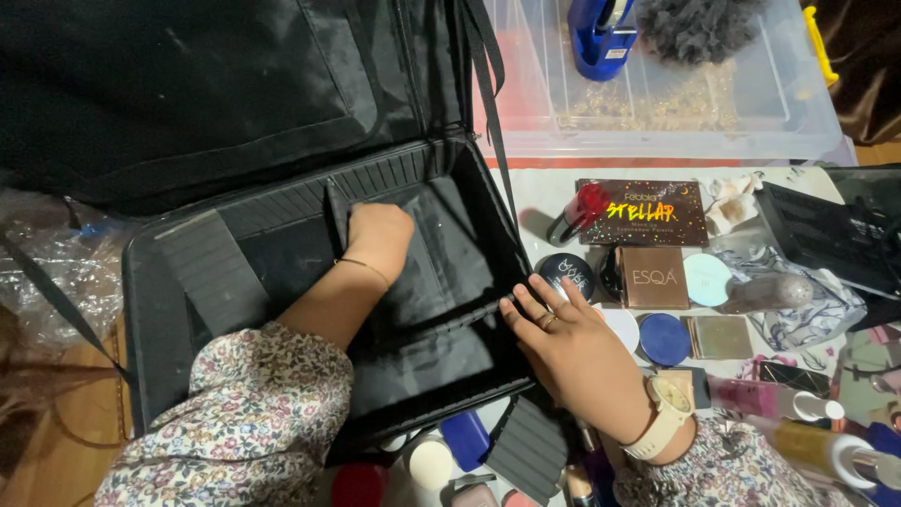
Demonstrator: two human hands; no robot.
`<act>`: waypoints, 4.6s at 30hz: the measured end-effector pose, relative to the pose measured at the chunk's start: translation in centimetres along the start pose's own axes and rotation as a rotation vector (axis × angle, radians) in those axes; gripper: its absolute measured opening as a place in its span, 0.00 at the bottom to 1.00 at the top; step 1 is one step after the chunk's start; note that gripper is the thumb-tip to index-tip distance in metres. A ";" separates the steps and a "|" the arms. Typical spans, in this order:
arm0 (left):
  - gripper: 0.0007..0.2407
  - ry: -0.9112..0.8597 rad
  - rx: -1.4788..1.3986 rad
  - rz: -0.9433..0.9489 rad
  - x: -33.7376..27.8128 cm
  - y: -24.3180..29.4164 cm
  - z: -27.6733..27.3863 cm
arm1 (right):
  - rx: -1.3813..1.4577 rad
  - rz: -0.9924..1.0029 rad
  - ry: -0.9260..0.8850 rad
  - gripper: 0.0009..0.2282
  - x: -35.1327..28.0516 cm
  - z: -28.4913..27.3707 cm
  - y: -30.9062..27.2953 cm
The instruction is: The person is organizing a black makeup bag by adjusting its internal dividers and placing various makeup items into the compartments. They handle items such as foundation bottles, lipsticks, and compacts, arranging them neatly within the bag.
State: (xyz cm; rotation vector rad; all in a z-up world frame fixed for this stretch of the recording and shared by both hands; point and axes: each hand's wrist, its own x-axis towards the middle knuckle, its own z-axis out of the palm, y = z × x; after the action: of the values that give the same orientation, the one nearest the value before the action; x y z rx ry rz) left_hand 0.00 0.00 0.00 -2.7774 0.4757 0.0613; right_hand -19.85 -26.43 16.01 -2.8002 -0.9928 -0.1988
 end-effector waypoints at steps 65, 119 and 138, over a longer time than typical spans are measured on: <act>0.16 -0.374 -2.260 0.226 -28.5 44.5 -26.0 | 0.307 0.422 0.896 0.18 -38.8 -4.6 -0.3; 0.09 0.564 -0.905 -0.432 -27.0 2.3 -11.5 | 0.667 -0.023 0.569 0.08 -7.4 -5.2 -6.6; 0.12 0.131 -1.013 -0.574 -21.0 -1.0 -9.9 | 0.121 -0.092 -0.452 0.31 20.2 16.4 1.3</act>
State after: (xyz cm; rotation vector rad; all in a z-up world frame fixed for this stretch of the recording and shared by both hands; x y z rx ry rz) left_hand -19.62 4.39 11.69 -3.7917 -0.5067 -0.0242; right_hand -2.36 -11.81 3.41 -2.7438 -1.1750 0.4893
